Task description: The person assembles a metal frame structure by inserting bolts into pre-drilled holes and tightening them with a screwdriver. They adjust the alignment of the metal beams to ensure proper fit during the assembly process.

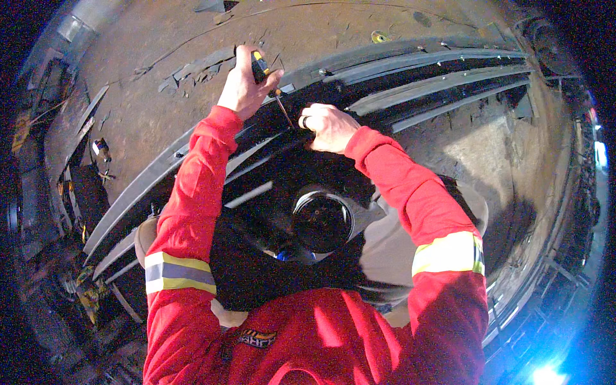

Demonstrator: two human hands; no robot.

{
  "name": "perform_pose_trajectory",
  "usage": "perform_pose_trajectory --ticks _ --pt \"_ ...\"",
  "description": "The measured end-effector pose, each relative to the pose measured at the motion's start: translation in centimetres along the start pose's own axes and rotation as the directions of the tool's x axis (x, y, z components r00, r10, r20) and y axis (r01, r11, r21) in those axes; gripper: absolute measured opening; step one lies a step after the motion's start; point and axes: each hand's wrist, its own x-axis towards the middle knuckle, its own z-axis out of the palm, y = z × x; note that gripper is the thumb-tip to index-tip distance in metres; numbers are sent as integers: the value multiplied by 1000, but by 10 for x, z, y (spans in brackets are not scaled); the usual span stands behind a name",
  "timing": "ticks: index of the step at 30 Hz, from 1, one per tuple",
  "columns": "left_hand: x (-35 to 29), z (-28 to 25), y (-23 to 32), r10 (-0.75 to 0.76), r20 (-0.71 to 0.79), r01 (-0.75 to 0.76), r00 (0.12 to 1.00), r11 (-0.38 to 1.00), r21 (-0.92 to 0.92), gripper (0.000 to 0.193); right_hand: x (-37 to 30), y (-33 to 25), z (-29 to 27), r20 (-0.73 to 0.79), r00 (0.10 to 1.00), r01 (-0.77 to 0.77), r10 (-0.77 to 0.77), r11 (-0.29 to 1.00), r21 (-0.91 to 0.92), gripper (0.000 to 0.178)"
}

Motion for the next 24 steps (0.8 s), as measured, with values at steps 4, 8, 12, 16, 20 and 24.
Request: perform_pose_trajectory --ticks 4,8,12,16,20,24 --pt "0 7 -9 -62 -51 69 997 986 152 57 6 -7 -9 47 998 -52 51 998 25 35" --pt "0 7 -1 -61 -44 69 997 974 218 58 4 -4 -8 43 997 -57 58 998 -12 40" --pt "1 7 4 0 -45 12 999 966 258 59 3 -3 -5 125 992 -11 26 993 -119 31" --pt "3 6 26 -40 -28 48 999 903 427 63 -7 11 8 98 995 44 -21 971 -234 24" --pt "3 -3 38 -162 -32 151 986 805 573 67 -10 16 15 29 996 87 -82 948 -307 15" --pt "8 -1 29 -120 4 95 993 806 585 67 -14 32 22 16 990 140 -141 952 -273 11"
